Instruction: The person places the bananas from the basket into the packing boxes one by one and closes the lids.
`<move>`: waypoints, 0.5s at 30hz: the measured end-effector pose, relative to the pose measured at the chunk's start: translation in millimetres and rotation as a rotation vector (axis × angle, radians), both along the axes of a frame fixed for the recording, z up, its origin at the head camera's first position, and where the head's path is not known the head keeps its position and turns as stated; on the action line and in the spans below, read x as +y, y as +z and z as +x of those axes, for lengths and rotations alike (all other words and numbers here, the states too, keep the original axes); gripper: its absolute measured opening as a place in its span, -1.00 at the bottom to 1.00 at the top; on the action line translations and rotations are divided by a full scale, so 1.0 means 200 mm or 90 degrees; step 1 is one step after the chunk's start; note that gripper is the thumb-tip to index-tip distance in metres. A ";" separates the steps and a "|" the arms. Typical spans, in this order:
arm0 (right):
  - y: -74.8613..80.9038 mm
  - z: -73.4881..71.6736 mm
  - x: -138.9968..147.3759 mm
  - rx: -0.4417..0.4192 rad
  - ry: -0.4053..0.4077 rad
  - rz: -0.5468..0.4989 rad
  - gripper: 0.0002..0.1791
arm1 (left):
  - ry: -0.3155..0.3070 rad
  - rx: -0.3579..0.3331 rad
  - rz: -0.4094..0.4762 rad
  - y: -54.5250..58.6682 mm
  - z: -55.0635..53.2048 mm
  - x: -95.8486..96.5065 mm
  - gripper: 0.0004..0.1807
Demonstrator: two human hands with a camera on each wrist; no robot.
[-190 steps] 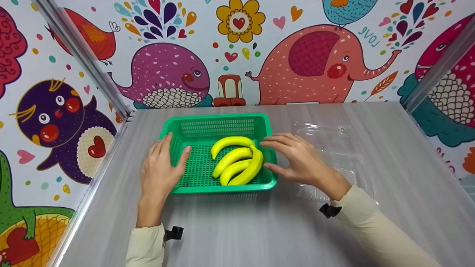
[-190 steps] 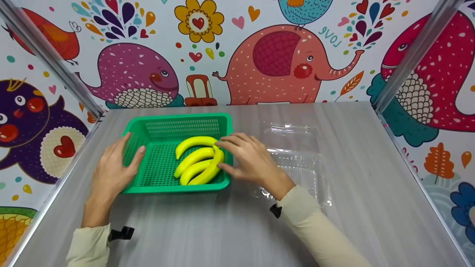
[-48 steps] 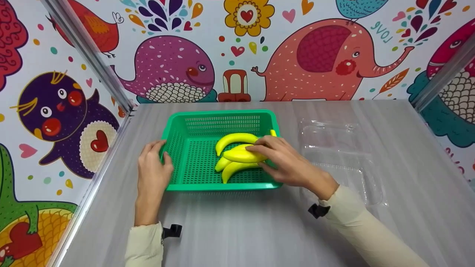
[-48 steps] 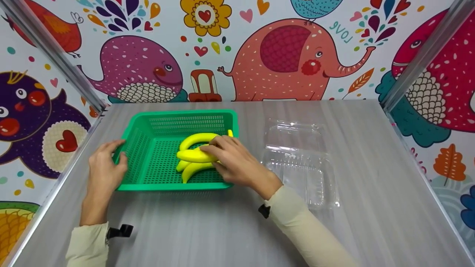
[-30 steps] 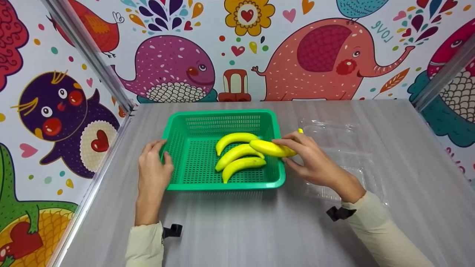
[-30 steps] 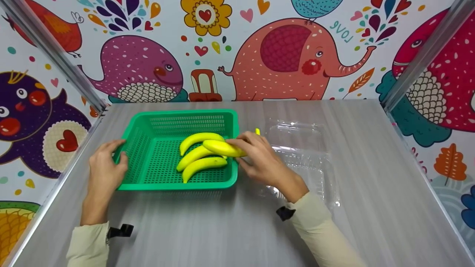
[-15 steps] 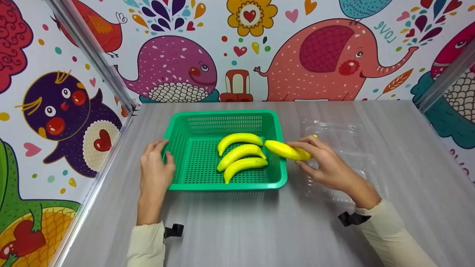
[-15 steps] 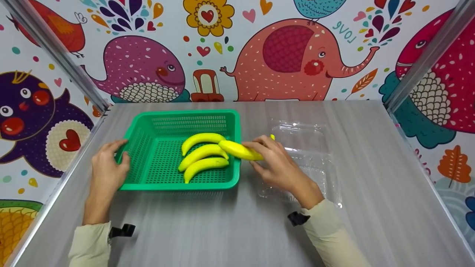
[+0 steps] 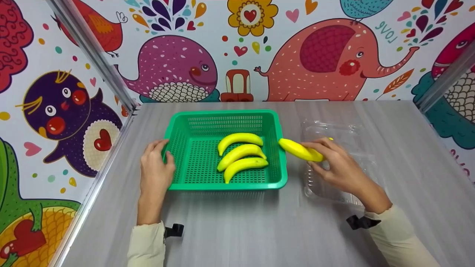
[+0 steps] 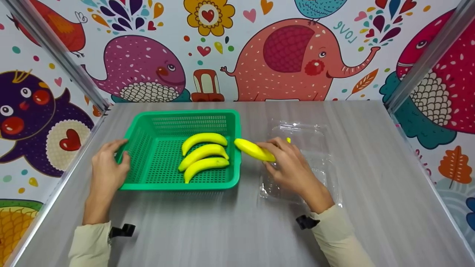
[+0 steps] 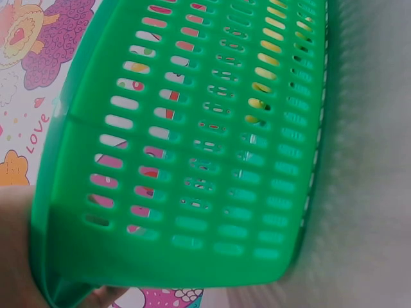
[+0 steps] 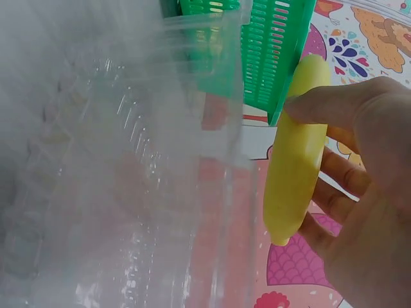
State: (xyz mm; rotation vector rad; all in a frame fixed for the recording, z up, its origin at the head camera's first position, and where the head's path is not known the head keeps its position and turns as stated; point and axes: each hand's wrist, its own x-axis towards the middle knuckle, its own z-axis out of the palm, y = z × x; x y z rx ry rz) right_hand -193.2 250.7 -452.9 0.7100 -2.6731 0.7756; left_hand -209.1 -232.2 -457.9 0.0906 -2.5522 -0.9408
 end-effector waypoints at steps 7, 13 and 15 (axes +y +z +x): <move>0.01 0.02 0.05 0.010 -0.034 0.026 -0.35 | 0.002 -0.003 0.005 0.00 0.00 0.00 -0.56; 0.00 0.04 0.09 -0.003 -0.064 0.048 -0.34 | 0.001 -0.012 0.007 0.00 0.00 0.00 -0.55; 0.00 0.05 0.11 -0.010 -0.072 0.052 -0.34 | 0.002 -0.012 0.006 0.00 0.00 0.00 -0.55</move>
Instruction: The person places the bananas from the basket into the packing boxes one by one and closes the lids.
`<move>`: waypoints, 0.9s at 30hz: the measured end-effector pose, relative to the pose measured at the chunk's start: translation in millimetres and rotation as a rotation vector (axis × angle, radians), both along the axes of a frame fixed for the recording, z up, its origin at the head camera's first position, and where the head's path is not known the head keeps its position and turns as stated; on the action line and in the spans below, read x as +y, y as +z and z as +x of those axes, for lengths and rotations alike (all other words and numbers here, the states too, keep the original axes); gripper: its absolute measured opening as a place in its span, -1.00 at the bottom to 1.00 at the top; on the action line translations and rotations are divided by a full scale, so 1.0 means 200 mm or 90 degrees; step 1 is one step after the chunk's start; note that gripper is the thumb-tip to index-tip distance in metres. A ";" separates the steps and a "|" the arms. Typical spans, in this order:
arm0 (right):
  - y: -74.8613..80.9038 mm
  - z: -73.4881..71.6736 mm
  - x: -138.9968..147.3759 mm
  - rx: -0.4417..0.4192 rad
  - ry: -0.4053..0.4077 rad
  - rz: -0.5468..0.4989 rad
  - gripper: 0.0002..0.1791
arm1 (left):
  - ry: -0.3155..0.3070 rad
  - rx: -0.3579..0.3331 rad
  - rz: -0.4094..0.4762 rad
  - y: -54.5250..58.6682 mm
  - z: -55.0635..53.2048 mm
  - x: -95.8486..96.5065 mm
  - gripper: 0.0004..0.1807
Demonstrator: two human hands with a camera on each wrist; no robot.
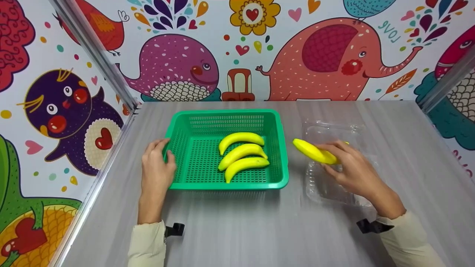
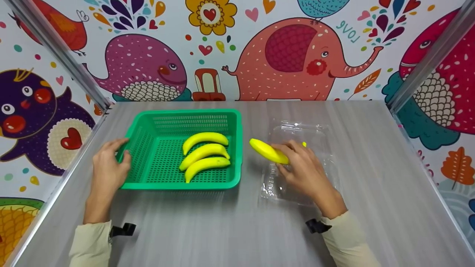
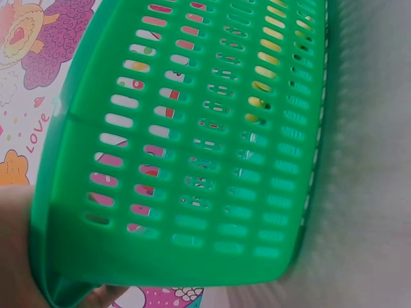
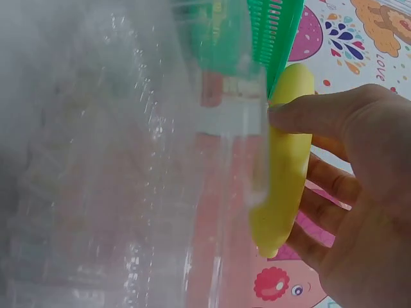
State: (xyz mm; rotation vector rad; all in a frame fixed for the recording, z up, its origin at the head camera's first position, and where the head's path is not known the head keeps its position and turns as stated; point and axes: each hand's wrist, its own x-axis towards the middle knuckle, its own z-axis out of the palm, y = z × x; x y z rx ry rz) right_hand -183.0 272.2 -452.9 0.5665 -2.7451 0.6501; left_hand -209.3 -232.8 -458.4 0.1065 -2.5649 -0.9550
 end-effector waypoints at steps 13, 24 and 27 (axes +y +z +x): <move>-0.03 0.05 0.10 -0.055 -0.029 0.023 -0.35 | 0.000 0.007 0.003 0.01 0.00 0.00 -0.55; -0.07 0.07 0.16 -0.045 -0.032 0.044 -0.36 | 0.002 0.013 -0.001 0.00 0.00 0.00 -0.56; -0.07 0.08 0.16 -0.047 -0.038 0.055 -0.37 | 0.002 0.018 -0.004 0.00 0.00 0.00 -0.57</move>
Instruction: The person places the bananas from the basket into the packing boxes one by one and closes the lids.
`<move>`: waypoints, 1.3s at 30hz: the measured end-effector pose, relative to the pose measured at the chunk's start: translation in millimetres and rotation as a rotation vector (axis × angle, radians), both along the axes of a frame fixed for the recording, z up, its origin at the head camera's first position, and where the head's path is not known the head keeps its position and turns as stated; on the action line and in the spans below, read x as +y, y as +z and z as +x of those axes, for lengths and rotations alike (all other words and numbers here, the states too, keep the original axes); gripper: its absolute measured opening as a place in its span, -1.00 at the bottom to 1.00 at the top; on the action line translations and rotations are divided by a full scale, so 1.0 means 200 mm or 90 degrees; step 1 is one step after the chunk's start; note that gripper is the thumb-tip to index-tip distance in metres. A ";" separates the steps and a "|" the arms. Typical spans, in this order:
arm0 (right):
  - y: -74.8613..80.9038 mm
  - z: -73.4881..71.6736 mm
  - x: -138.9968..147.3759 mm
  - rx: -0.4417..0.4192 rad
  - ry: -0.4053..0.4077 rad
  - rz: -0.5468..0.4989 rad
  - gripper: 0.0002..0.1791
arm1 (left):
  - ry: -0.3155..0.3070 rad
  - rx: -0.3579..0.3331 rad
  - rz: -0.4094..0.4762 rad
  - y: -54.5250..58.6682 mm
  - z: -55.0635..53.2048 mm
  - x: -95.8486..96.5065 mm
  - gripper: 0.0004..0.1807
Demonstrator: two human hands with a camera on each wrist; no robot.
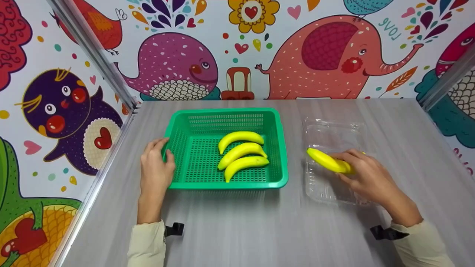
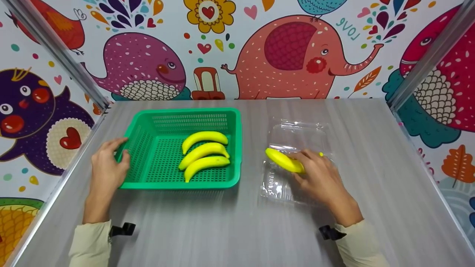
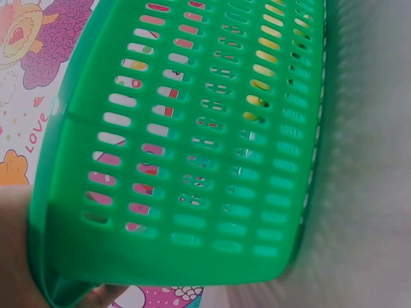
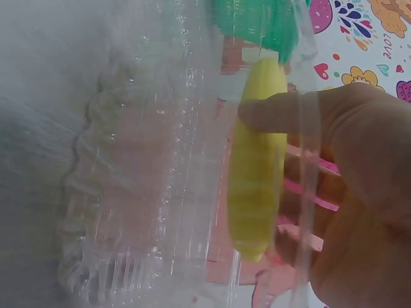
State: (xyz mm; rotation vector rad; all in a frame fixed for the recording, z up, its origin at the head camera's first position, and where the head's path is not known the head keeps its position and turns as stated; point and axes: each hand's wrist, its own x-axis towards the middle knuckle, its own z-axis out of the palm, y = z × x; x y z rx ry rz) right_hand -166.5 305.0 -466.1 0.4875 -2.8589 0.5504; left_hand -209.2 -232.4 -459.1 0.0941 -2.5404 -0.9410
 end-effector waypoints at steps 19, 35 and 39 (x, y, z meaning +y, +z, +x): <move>-0.04 0.03 0.03 -0.051 -0.005 0.020 -0.45 | -0.002 0.002 -0.001 0.00 0.00 0.00 -0.56; -0.08 0.03 0.04 -0.114 -0.019 0.020 -0.45 | 0.000 -0.020 0.003 0.01 0.01 0.00 -0.56; -0.09 0.03 0.05 -0.114 -0.021 0.019 -0.46 | -0.001 -0.027 0.007 0.01 0.00 0.00 -0.55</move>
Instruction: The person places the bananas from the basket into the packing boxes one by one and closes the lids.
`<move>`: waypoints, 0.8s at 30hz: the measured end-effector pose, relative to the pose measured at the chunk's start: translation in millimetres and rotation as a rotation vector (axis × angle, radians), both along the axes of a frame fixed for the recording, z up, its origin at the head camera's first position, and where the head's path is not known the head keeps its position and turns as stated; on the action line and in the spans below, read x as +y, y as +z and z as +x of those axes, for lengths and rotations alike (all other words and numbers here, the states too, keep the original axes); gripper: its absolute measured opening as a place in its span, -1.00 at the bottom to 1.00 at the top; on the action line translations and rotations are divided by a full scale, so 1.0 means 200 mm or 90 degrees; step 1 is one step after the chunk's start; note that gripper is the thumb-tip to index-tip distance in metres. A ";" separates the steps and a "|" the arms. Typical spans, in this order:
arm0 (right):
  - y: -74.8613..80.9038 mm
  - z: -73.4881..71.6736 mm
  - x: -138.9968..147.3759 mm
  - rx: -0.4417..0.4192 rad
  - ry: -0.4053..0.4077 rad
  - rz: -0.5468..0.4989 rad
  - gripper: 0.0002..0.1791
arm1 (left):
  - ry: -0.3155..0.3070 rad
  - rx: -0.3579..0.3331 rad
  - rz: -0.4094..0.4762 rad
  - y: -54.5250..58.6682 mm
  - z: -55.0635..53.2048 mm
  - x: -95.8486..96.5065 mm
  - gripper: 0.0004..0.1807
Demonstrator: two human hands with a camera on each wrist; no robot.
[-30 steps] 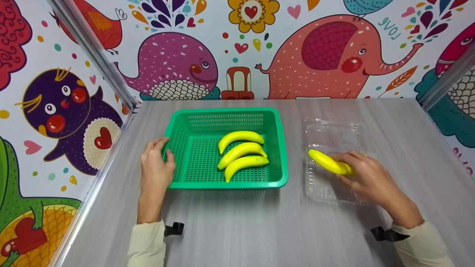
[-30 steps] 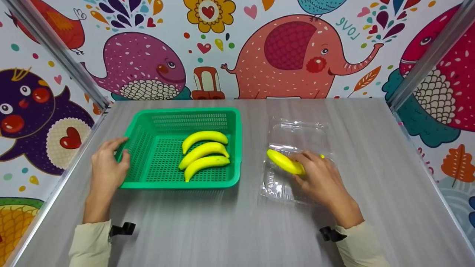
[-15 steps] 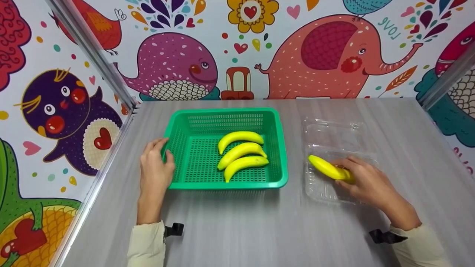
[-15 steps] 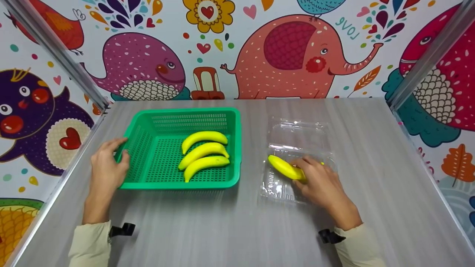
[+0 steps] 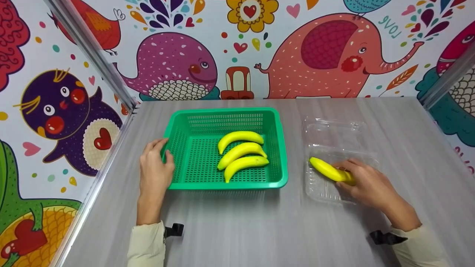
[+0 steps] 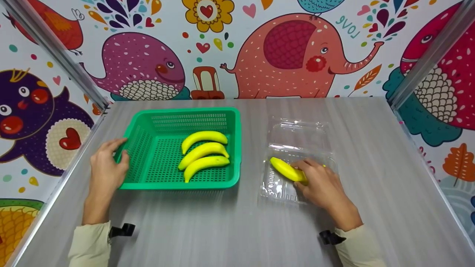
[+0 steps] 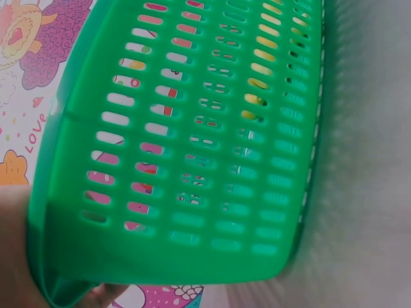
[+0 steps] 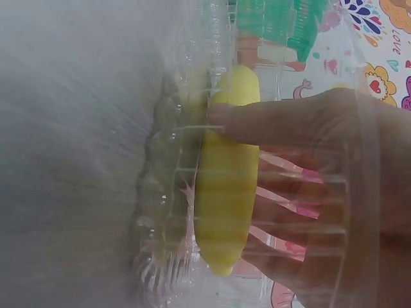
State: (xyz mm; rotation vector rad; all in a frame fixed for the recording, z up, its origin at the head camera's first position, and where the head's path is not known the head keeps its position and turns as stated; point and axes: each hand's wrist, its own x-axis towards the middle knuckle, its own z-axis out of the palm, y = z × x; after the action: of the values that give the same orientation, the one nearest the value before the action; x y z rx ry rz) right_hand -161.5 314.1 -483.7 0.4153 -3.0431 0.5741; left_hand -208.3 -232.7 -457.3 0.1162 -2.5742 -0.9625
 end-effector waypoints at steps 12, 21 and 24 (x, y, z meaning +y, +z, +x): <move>-0.02 -0.01 0.01 0.012 0.012 -0.006 -0.45 | 0.001 0.011 -0.002 0.00 0.00 0.00 -0.56; -0.04 0.00 0.01 0.043 0.023 -0.025 -0.42 | 0.005 0.010 -0.005 0.00 0.00 0.00 -0.56; -0.04 0.00 0.02 0.051 0.030 -0.026 -0.40 | 0.007 0.010 -0.006 0.00 0.00 0.00 -0.56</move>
State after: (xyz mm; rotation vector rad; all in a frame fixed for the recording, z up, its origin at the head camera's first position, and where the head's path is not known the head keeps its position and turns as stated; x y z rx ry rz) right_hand -162.4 317.5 -492.5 0.4967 -2.9481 0.6048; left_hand -208.5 -232.0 -458.1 0.1198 -2.5604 -0.9434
